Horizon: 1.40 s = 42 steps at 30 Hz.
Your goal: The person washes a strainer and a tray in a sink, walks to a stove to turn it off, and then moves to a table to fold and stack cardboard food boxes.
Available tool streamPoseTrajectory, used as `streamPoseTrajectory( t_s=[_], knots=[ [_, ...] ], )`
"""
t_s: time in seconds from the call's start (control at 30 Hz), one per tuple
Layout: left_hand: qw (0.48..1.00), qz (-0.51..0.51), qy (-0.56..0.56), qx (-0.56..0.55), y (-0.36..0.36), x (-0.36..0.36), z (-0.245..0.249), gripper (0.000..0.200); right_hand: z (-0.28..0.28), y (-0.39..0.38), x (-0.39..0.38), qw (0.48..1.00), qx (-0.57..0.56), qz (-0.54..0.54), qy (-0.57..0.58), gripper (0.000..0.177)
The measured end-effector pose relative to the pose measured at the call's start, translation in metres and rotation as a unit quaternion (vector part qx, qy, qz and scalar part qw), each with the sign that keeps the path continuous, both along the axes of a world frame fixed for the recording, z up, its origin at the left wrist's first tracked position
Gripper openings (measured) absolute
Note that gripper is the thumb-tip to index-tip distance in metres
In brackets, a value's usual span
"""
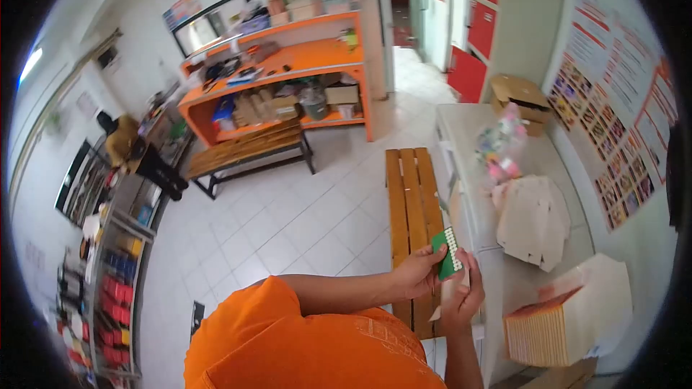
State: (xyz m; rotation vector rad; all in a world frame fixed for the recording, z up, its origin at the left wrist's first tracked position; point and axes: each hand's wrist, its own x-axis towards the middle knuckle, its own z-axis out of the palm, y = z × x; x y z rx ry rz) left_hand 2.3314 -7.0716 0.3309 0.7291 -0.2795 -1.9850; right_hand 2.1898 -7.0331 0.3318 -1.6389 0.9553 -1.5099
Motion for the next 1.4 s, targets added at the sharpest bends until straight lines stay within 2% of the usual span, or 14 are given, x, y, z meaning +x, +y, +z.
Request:
streamPoseTrajectory(
  t_s=[0.03, 0.13, 0.3, 0.4, 0.57, 0.67, 0.73, 0.77, 0.83, 0.97, 1.1, 1.23, 1.3, 1.4],
  knots=[
    [1.0, 0.02, 0.017, 0.017, 0.007, 0.011, -0.001, 0.019, 0.007, 0.002, 0.016, 1.0, -0.001, 0.017, 0.004, 0.037],
    [0.999, 0.033, -0.004, -0.039, 0.032, 0.038, -0.012, 0.019, 0.025, 0.005, 0.053, 0.947, -0.052, -0.103, 0.3, 0.041],
    [0.994, 0.06, 0.009, -0.09, 0.042, 0.095, -0.016, 0.021, 0.025, 0.023, 0.079, 0.903, -0.154, 0.0, 0.402, 0.038],
    [0.994, 0.053, 0.061, -0.074, 0.06, 0.096, -0.041, 0.023, 0.002, 0.031, 0.109, 0.91, -0.075, -0.109, 0.394, 0.041],
    [0.989, 0.015, -0.11, -0.096, 0.095, 0.167, -0.013, 0.02, -0.013, 0.057, 0.193, 0.87, -0.078, -0.162, 0.46, 0.059],
    [0.978, 0.05, -0.185, -0.085, 0.11, 0.227, -0.025, 0.023, -0.035, 0.082, 0.212, 0.864, -0.029, -0.052, 0.5, 0.062],
    [0.939, -0.035, -0.317, -0.126, 0.124, 0.274, -0.024, 0.031, -0.046, 0.091, 0.216, 0.983, 0.113, 0.042, 0.137, 0.059],
    [0.942, -0.026, -0.313, -0.116, 0.138, 0.29, -0.033, 0.031, -0.045, 0.094, 0.223, 0.981, 0.119, 0.054, 0.144, 0.059],
    [0.865, -0.1, -0.383, -0.308, 0.158, 0.325, -0.044, 0.027, -0.034, 0.096, 0.237, 0.976, 0.158, 0.114, 0.094, 0.048],
    [0.858, -0.029, -0.446, -0.252, 0.211, 0.362, -0.01, 0.04, -0.002, 0.097, 0.282, 0.893, 0.015, 0.276, 0.356, 0.027],
    [0.819, 0.119, -0.496, -0.262, 0.237, 0.374, -0.016, 0.051, -0.011, 0.09, 0.33, 0.922, 0.067, 0.164, 0.344, 0.032],
    [0.809, 0.173, -0.519, -0.215, 0.254, 0.39, -0.008, 0.057, 0.031, 0.101, 0.363, 0.861, 0.113, 0.342, 0.358, 0.026],
    [0.817, 0.195, -0.489, -0.237, 0.259, 0.396, -0.021, 0.063, 0.029, 0.095, 0.369, 0.843, 0.112, 0.395, 0.348, 0.03],
    [0.825, 0.178, -0.49, -0.219, 0.268, 0.41, 0.001, 0.065, 0.022, 0.097, 0.379, 0.82, -0.067, 0.389, 0.415, 0.07]
  ],
)
